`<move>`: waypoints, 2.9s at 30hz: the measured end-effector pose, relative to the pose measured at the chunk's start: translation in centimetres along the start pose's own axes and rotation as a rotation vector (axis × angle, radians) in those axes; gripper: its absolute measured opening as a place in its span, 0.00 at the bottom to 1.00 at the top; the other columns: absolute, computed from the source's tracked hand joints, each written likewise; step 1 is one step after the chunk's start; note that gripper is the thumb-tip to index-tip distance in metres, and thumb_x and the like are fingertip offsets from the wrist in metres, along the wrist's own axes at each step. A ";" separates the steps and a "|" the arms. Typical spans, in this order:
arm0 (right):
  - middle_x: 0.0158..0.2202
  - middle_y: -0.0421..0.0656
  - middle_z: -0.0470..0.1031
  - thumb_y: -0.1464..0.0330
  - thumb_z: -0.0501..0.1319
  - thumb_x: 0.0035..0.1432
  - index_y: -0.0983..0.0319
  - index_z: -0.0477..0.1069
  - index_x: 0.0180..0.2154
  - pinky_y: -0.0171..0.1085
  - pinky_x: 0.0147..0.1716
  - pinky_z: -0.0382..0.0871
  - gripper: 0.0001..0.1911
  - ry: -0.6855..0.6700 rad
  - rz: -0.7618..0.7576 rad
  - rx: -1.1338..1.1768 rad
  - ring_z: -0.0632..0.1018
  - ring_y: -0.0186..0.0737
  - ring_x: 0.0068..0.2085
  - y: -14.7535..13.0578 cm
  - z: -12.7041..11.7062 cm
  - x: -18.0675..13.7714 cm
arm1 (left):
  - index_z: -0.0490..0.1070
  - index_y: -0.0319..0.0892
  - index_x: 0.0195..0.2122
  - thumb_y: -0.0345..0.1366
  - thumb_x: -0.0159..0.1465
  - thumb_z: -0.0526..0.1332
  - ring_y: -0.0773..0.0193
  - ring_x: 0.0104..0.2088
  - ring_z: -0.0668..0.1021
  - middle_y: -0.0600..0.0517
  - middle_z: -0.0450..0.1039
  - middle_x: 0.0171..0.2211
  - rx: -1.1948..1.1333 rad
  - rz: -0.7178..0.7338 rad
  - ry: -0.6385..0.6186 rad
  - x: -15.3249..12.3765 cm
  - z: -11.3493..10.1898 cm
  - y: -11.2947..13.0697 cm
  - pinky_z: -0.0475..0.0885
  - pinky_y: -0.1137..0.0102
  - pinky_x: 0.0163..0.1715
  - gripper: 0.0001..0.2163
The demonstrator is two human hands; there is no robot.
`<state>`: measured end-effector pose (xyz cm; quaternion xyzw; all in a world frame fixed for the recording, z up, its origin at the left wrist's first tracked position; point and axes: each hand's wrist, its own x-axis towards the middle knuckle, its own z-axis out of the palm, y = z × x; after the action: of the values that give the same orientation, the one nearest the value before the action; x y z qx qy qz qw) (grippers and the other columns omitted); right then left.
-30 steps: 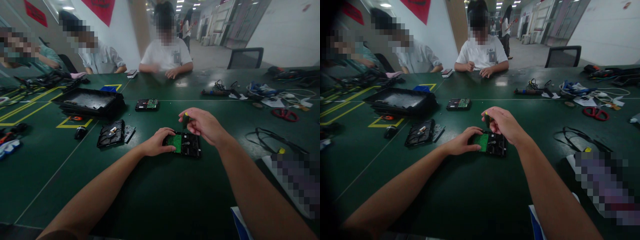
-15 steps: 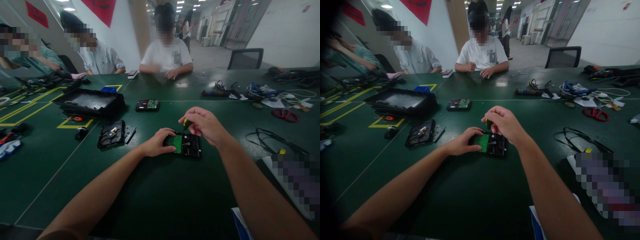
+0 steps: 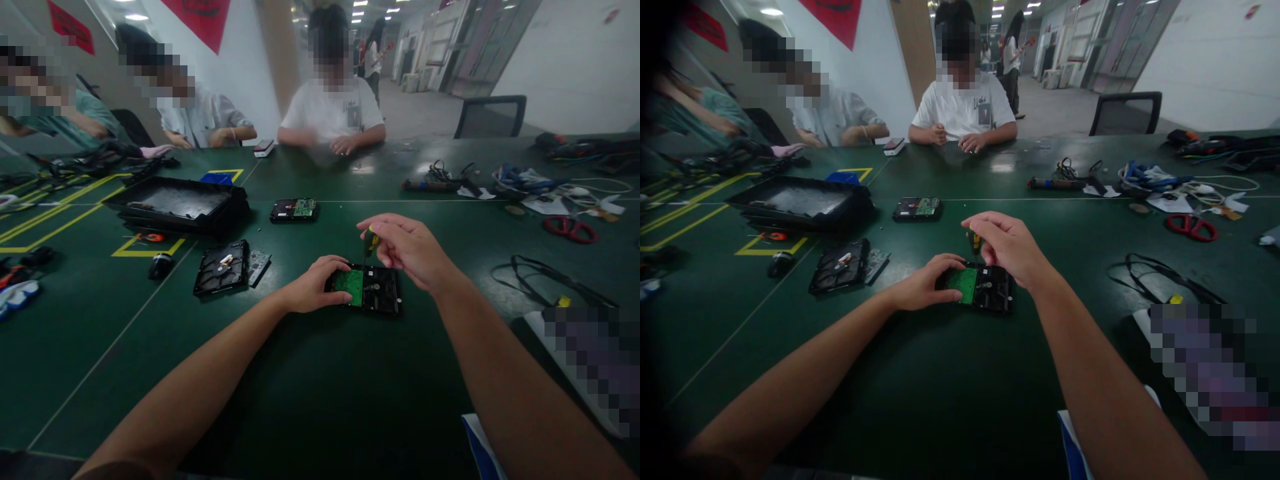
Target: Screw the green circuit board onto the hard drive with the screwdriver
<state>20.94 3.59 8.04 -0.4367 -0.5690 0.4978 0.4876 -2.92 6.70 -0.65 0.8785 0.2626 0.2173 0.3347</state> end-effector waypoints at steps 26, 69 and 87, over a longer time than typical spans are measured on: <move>0.42 0.45 0.80 0.60 0.64 0.65 0.60 0.80 0.44 0.32 0.18 0.55 0.12 -0.056 0.025 0.014 0.69 0.28 0.24 -0.4 0.3 -0.3 | 0.67 0.49 0.62 0.46 0.65 0.70 0.47 0.66 0.68 0.41 0.66 0.64 0.000 0.000 -0.009 0.0 -0.1 0.3 0.64 0.47 0.67 0.27; 0.42 0.48 0.82 0.57 0.61 0.68 0.60 0.78 0.43 0.34 0.21 0.65 0.14 0.055 0.057 0.069 0.74 0.32 0.26 -0.1 0.0 0.3 | 0.67 0.49 0.63 0.47 0.64 0.71 0.46 0.67 0.68 0.42 0.65 0.65 0.002 -0.010 -0.006 0.1 -0.1 0.1 0.63 0.46 0.67 0.28; 0.32 0.41 0.77 0.60 0.70 0.59 0.60 0.74 0.36 0.31 0.17 0.56 0.11 0.094 0.033 -0.001 0.70 0.29 0.23 -0.2 0.0 0.1 | 0.67 0.48 0.62 0.46 0.64 0.71 0.46 0.66 0.68 0.42 0.66 0.64 0.000 -0.014 -0.001 0.1 -0.1 0.2 0.64 0.47 0.67 0.27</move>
<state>20.96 3.69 8.27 -0.4693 -0.5383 0.4844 0.5053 -2.89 6.66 -0.39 0.8768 0.2687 0.2147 0.3361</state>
